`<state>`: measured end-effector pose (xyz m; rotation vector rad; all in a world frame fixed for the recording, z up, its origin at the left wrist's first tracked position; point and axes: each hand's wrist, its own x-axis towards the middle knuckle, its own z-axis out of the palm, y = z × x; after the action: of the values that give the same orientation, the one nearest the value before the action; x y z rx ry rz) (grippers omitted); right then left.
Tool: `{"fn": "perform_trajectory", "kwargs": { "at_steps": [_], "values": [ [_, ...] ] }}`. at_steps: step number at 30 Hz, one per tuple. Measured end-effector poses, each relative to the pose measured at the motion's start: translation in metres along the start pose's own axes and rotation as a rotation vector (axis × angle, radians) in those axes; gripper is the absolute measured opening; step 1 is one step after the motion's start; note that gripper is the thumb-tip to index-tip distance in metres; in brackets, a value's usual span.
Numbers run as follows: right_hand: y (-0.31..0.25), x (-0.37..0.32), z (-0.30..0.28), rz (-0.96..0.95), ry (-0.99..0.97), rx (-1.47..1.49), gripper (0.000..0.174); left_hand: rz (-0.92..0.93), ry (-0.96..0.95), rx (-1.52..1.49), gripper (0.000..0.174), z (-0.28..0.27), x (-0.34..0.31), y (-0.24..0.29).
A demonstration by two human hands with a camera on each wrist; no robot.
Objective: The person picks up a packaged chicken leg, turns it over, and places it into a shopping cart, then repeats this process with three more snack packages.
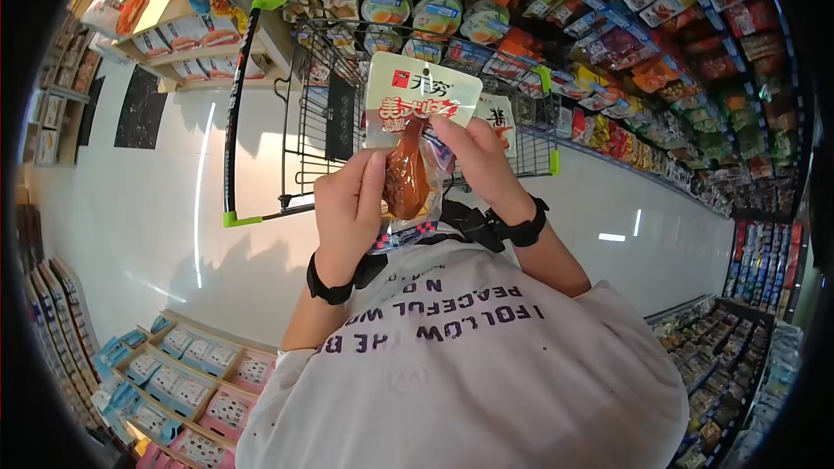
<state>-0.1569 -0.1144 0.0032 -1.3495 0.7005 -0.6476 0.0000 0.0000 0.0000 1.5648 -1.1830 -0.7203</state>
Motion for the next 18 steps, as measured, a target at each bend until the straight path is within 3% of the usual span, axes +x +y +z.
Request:
{"fn": "perform_trajectory", "kwargs": {
  "at_steps": [2,3,5,9,13,15,18],
  "values": [
    [-0.002,0.000,-0.002,0.154,0.020,0.064,0.038,-0.090,-0.031,-0.221,0.030,-0.001,0.007,-0.004],
    [0.006,-0.009,-0.021,0.124,0.014,0.170,0.038,-0.092,-0.053,-0.113,0.030,0.015,0.009,0.010],
    [0.000,-0.016,-0.045,0.128,-0.004,0.376,0.038,-0.221,-0.093,-0.559,0.035,0.040,0.017,0.012],
    [-0.001,-0.031,-0.093,0.082,-0.085,0.647,0.044,-0.302,-0.202,-0.891,0.032,0.094,0.029,0.031],
    [0.000,-0.042,-0.142,-0.035,-0.152,0.820,0.047,-0.303,-0.280,-0.904,0.027,0.143,0.042,0.045],
    [0.006,-0.047,-0.166,-0.058,-0.141,0.837,0.046,-0.329,-0.227,-0.854,0.026,0.168,0.040,0.062],
    [0.011,-0.055,-0.199,-0.043,-0.027,0.810,0.044,-0.202,-0.191,-0.717,0.029,0.201,0.042,0.060]
  ]
}}
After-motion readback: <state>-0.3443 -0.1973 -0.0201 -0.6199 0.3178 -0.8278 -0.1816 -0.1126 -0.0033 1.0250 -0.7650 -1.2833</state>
